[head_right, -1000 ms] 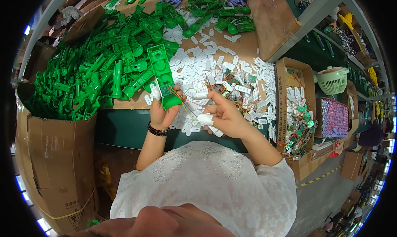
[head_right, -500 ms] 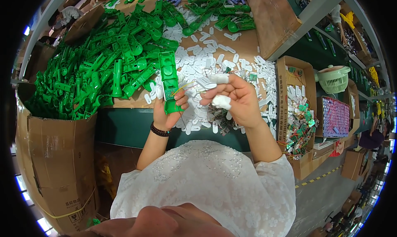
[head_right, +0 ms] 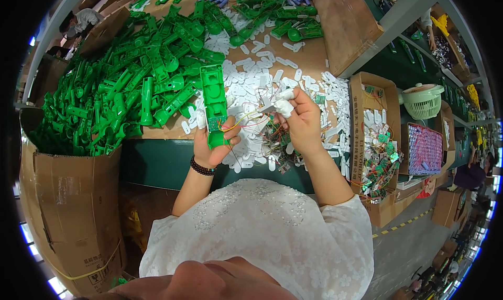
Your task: Assembling plastic light fixture housings by inserting internal components and wiring.
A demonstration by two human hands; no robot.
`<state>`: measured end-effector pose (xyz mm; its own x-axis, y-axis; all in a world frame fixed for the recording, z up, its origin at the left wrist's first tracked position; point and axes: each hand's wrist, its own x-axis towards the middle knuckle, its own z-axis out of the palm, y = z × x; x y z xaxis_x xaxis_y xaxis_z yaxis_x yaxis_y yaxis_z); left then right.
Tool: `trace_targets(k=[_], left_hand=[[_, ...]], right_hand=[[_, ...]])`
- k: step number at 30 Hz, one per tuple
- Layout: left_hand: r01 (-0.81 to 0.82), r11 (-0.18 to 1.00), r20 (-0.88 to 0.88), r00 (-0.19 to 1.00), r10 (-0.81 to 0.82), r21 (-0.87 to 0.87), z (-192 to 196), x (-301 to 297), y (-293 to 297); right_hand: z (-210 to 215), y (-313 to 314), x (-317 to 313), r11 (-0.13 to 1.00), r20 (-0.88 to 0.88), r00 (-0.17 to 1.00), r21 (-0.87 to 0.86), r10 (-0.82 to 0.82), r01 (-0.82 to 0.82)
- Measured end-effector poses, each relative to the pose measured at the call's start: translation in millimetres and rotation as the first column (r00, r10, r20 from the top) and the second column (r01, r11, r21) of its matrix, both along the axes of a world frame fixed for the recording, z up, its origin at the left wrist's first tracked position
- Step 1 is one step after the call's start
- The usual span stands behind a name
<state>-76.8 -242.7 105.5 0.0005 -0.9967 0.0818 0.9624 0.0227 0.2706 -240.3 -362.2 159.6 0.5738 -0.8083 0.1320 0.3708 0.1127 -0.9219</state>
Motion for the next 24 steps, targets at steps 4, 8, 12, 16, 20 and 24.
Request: trace_targets(k=[4, 8, 12, 16, 20, 24], left_hand=[[-0.202, 0.979, 0.198, 0.960, 0.196, 0.011, 1.2, -5.9, -1.9], [-0.365, 0.928, 0.585, 0.770, 0.254, 0.077, 8.9, -13.2, -4.7], [-0.362, 0.925, 0.548, 0.800, 0.245, 0.114, 10.6, -19.7, -5.2], [-0.334, 0.934, 0.475, 0.847, 0.236, 0.131, 3.2, -18.1, -2.9], [-0.136, 0.990, 0.174, 0.977, 0.126, 0.048, -2.8, -10.9, -1.3], [0.015, 0.998, -0.060, 0.998, -0.011, 0.063, -2.3, -8.9, -4.6]], right_hand=[[-2.6, -2.3, 4.5, 0.985, 0.050, 0.998, 0.165, 0.047, -0.055], [-13.2, 3.3, 11.7, 0.917, 0.110, 0.982, 0.357, 0.151, -0.181], [-24.1, 16.5, 24.3, 0.932, 0.102, 0.987, 0.331, 0.122, -0.149], [-41.2, 21.7, 19.8, 0.977, -0.115, 0.971, -0.018, 0.209, -0.212], [-29.2, 20.7, 20.2, 0.954, -0.149, 0.983, -0.265, 0.103, -0.140], [-16.5, 11.7, 22.2, 0.976, -0.085, 0.993, -0.194, 0.084, -0.100]])
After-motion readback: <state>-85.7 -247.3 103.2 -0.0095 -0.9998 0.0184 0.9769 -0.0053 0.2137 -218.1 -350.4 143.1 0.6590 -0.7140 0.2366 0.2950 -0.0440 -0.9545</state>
